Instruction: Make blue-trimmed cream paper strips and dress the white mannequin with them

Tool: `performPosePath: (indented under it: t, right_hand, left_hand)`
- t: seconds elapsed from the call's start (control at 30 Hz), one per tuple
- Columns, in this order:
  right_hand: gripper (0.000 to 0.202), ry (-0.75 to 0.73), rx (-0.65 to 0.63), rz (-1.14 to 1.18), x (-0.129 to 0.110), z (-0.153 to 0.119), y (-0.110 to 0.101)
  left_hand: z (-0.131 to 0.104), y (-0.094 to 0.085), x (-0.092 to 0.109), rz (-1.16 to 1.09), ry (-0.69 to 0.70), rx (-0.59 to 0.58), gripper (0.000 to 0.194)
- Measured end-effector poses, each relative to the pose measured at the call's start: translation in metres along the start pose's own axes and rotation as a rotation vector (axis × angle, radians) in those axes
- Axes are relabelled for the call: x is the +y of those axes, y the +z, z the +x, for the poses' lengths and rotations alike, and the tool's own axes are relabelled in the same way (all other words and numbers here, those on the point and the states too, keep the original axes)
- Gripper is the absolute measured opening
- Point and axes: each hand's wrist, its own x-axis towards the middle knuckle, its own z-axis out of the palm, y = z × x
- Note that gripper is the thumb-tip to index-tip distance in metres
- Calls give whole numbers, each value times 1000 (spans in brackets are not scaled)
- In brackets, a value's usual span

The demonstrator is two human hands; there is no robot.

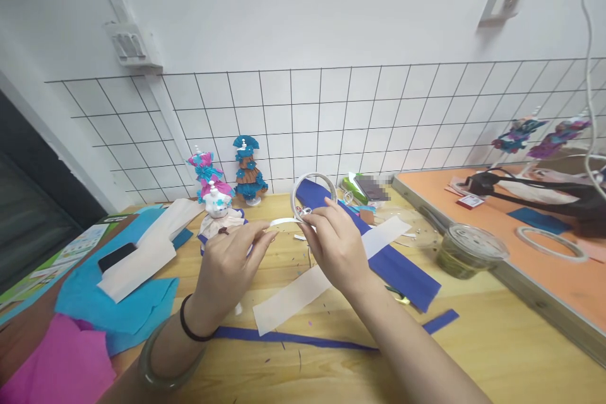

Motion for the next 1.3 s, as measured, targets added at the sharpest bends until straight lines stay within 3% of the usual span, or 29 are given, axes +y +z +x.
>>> performPosePath:
  t: [0.27, 0.53, 0.77, 0.9, 1.07, 1.3]
  right_hand:
    - [6, -35, -80, -41, 11, -2, 2]
    - [11, -31, -213, -32, 23, -6, 5]
    - [23, 98, -247, 87, 7, -6, 4]
    - [17, 119, -234, 147, -5, -5, 4]
    - [7, 114, -267, 153, -13, -3, 1]
    - [12, 88, -338, 156, -18, -1, -2]
  left_hand:
    - [0, 4, -1, -57, -75, -142, 21]
    - [3, 2, 2, -194, -258, -358, 21]
    - [11, -22, -7, -285, -305, -493, 22]
    - [9, -35, -13, -345, -376, -557, 22]
    - [5, -37, -13, -284, -362, -570, 20]
    - [6, -47, -17, -232, -317, -668, 20]
